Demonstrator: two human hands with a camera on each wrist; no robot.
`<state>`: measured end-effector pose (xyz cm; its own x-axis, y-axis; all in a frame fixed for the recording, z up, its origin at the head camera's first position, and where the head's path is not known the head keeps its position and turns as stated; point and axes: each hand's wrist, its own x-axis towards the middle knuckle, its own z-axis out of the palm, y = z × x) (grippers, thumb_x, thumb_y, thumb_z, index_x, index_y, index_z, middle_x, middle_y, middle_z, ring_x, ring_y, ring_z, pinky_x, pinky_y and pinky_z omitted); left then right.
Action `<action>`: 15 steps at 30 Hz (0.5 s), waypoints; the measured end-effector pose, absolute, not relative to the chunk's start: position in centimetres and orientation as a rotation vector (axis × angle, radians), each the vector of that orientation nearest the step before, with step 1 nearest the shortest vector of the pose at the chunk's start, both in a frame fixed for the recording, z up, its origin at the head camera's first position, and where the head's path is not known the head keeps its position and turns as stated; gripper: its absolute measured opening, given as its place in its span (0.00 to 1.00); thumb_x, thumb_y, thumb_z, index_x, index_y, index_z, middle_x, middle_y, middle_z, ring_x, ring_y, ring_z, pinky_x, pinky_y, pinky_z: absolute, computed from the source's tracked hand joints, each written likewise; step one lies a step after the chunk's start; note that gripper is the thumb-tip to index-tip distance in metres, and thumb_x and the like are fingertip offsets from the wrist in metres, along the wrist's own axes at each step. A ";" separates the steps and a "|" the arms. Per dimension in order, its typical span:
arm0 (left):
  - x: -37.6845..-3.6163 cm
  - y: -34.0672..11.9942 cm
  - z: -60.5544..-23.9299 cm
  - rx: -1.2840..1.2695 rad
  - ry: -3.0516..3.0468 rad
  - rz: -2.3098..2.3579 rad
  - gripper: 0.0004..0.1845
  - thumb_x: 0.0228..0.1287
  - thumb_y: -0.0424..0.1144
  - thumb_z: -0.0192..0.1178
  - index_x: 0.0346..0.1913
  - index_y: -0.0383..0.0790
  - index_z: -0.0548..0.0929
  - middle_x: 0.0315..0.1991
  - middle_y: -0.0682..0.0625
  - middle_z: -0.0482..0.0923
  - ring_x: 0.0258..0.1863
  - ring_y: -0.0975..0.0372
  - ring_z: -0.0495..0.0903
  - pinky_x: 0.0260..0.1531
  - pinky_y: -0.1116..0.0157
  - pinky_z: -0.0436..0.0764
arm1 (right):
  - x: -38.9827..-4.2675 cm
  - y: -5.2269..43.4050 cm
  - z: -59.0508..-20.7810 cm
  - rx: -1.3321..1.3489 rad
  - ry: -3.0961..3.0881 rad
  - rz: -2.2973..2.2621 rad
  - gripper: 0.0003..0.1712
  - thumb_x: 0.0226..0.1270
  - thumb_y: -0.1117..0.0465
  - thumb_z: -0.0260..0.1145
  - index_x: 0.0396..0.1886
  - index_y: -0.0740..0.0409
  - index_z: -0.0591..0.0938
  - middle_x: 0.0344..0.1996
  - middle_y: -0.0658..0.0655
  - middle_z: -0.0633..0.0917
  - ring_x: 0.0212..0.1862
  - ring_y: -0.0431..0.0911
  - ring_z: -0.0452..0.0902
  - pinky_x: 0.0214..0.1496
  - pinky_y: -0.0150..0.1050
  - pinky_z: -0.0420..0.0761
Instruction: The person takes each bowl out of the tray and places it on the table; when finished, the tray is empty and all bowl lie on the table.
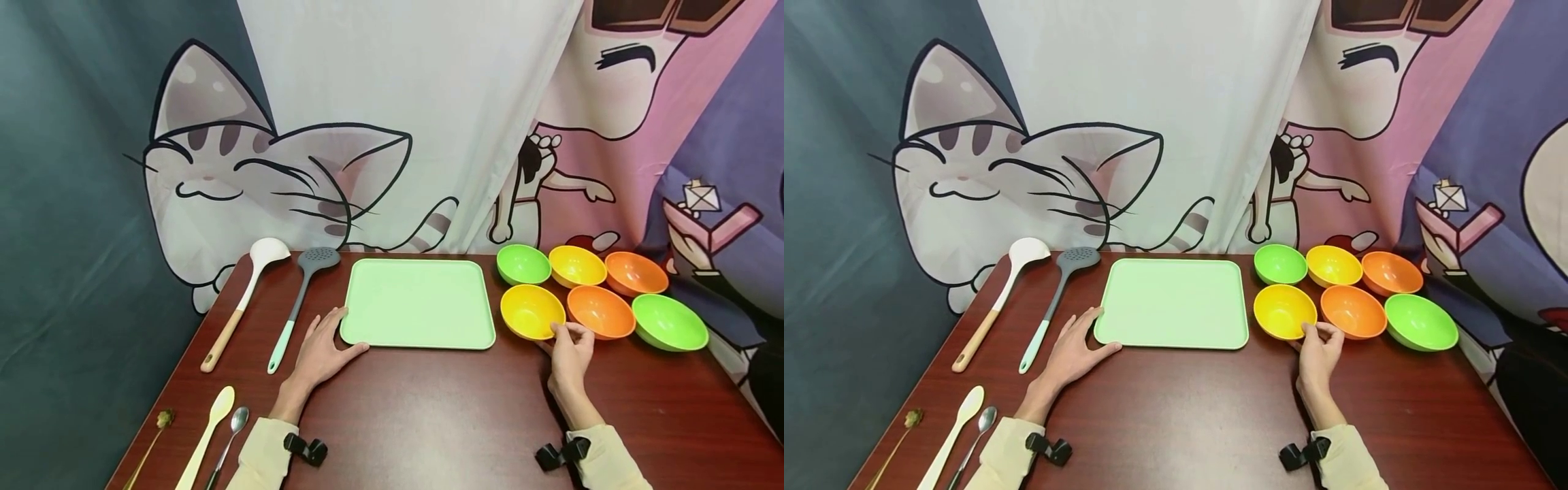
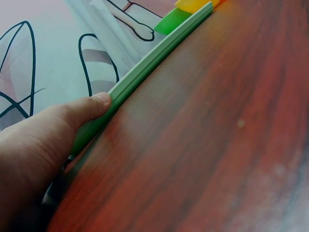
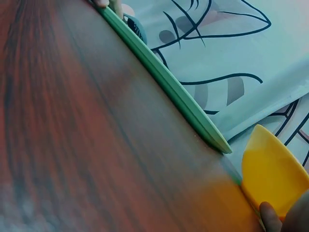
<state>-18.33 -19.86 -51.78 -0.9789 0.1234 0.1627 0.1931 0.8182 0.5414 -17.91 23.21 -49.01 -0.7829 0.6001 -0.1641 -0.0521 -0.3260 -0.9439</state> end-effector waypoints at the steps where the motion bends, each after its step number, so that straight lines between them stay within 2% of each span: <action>1: -18.3 -19.8 -51.8 -0.253 -2.881 -0.880 0.51 0.55 0.69 0.65 0.75 0.43 0.64 0.75 0.45 0.64 0.77 0.54 0.59 0.79 0.50 0.48 | -17.9 23.2 -48.9 -0.713 -1.495 2.148 0.09 0.72 0.67 0.57 0.42 0.50 0.67 0.40 0.52 0.66 0.32 0.38 0.74 0.28 0.29 0.86; 8: -18.5 -20.0 -51.7 -0.253 -2.878 -0.906 0.50 0.57 0.70 0.62 0.76 0.44 0.64 0.75 0.45 0.63 0.77 0.53 0.59 0.79 0.49 0.48 | -18.3 22.8 -48.2 -0.745 -1.445 2.157 0.08 0.75 0.65 0.50 0.43 0.48 0.63 0.46 0.49 0.63 0.46 0.42 0.71 0.30 0.29 0.86; 15: -18.5 -20.4 -51.3 -0.256 -2.847 -0.973 0.43 0.65 0.67 0.57 0.74 0.44 0.67 0.74 0.44 0.65 0.77 0.53 0.59 0.78 0.49 0.48 | -18.2 22.3 -48.2 -0.732 -1.384 2.196 0.06 0.78 0.60 0.50 0.44 0.47 0.61 0.47 0.49 0.63 0.43 0.40 0.73 0.31 0.28 0.85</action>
